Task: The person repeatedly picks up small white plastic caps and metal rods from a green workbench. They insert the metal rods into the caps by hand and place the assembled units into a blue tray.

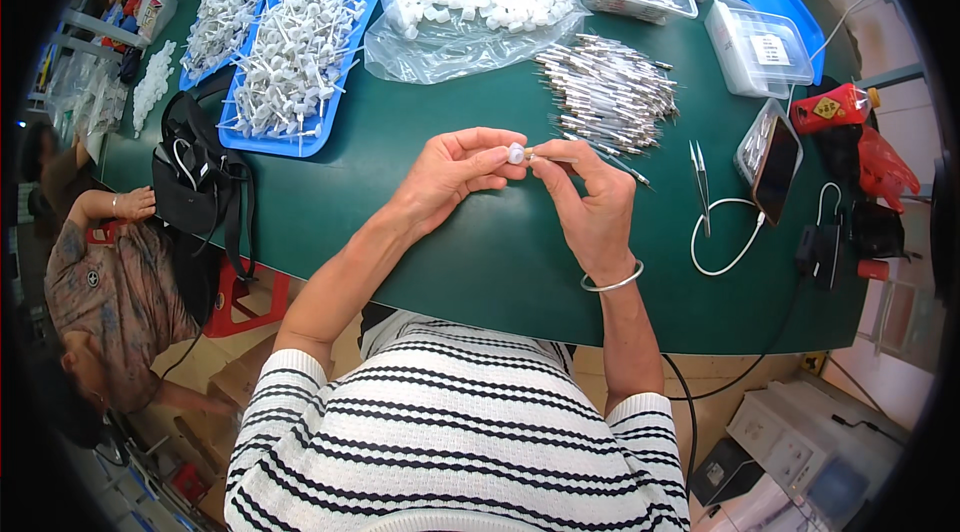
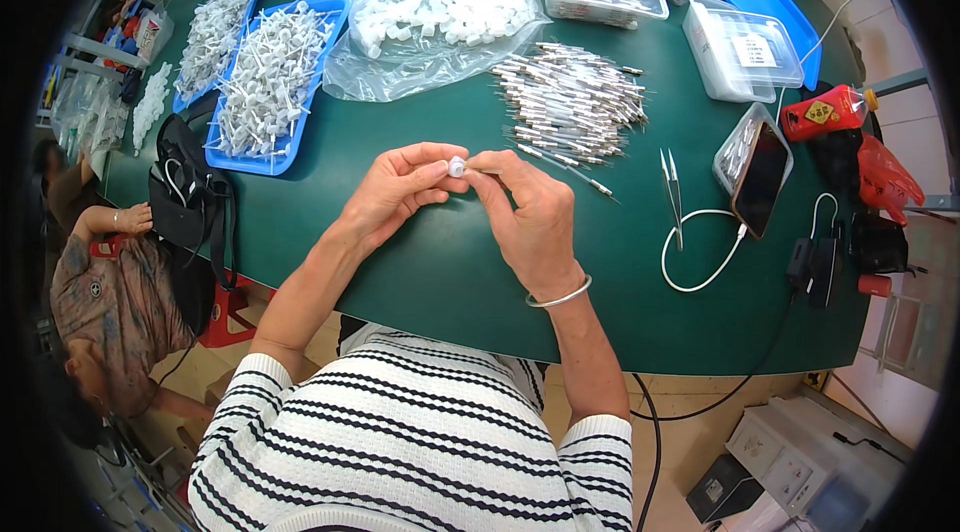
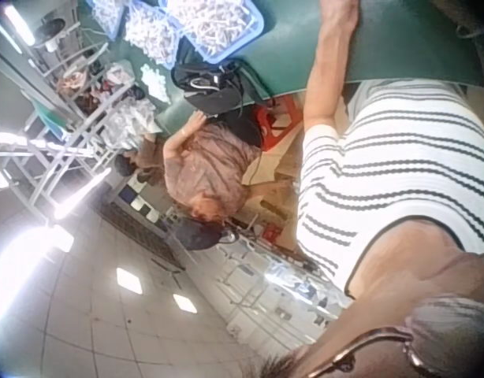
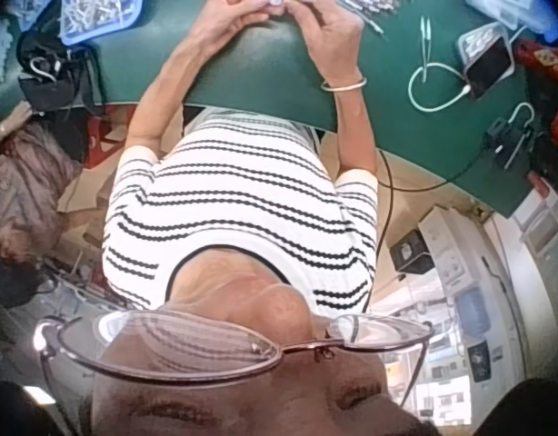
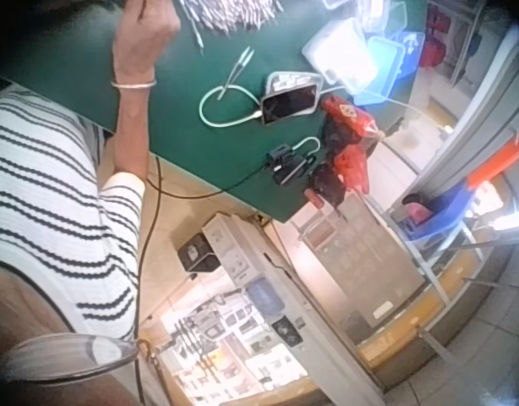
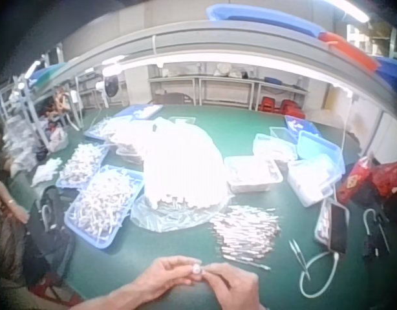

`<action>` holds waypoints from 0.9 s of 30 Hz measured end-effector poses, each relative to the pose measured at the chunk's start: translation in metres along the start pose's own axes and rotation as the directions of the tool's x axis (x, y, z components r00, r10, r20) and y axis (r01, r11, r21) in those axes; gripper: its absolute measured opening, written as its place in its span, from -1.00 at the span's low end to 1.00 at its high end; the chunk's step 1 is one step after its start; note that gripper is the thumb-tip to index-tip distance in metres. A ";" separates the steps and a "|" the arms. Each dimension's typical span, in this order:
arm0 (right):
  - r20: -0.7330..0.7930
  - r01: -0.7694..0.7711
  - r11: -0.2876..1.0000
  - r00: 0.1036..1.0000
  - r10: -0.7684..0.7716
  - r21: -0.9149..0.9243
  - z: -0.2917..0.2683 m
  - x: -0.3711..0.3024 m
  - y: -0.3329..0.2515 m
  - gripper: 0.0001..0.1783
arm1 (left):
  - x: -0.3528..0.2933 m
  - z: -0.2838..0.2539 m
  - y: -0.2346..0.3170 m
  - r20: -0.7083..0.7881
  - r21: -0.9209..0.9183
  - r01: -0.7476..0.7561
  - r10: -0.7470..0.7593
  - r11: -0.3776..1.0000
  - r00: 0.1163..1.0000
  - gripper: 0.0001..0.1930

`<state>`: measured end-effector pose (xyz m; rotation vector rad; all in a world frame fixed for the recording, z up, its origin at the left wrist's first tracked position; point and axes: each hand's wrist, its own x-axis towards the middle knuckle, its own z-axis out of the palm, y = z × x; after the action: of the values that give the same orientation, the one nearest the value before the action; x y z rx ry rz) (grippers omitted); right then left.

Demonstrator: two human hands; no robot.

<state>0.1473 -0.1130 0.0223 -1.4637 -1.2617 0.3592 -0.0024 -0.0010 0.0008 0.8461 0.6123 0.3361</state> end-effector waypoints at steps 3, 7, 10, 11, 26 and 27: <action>-0.003 0.001 1.000 1.000 -0.001 0.012 0.000 0.000 -0.001 -0.87 | -0.001 0.000 0.000 0.012 0.001 0.018 -0.018 1.000 1.000 -0.70; -0.002 0.000 1.000 1.000 0.000 0.016 0.001 -0.001 0.001 -0.86 | 0.001 -0.003 -0.002 0.026 -0.008 0.020 -0.020 1.000 0.999 -0.70; -0.009 0.018 1.000 1.000 -0.018 -0.009 0.001 -0.001 0.000 -0.86 | 0.001 -0.001 0.000 0.004 0.021 0.038 -0.038 0.999 0.999 -0.71; -0.009 0.028 0.999 1.000 -0.028 -0.022 0.001 -0.001 0.000 -0.86 | 0.001 -0.001 0.000 0.002 0.023 0.039 -0.039 0.999 0.999 -0.71; -0.003 0.064 0.995 0.998 -0.065 -0.071 0.000 0.000 -0.001 -0.86 | 0.003 -0.004 -0.004 0.011 0.006 0.027 -0.027 1.000 1.000 -0.74; 0.001 0.057 0.996 0.998 -0.057 -0.062 0.000 0.000 -0.001 -0.86 | 0.003 -0.004 -0.004 0.009 0.008 0.030 -0.030 1.000 0.999 -0.74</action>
<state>0.1469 -0.1129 0.0234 -1.4769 -1.3216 0.2837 -0.0025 0.0005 -0.0051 0.8443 0.6174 0.3022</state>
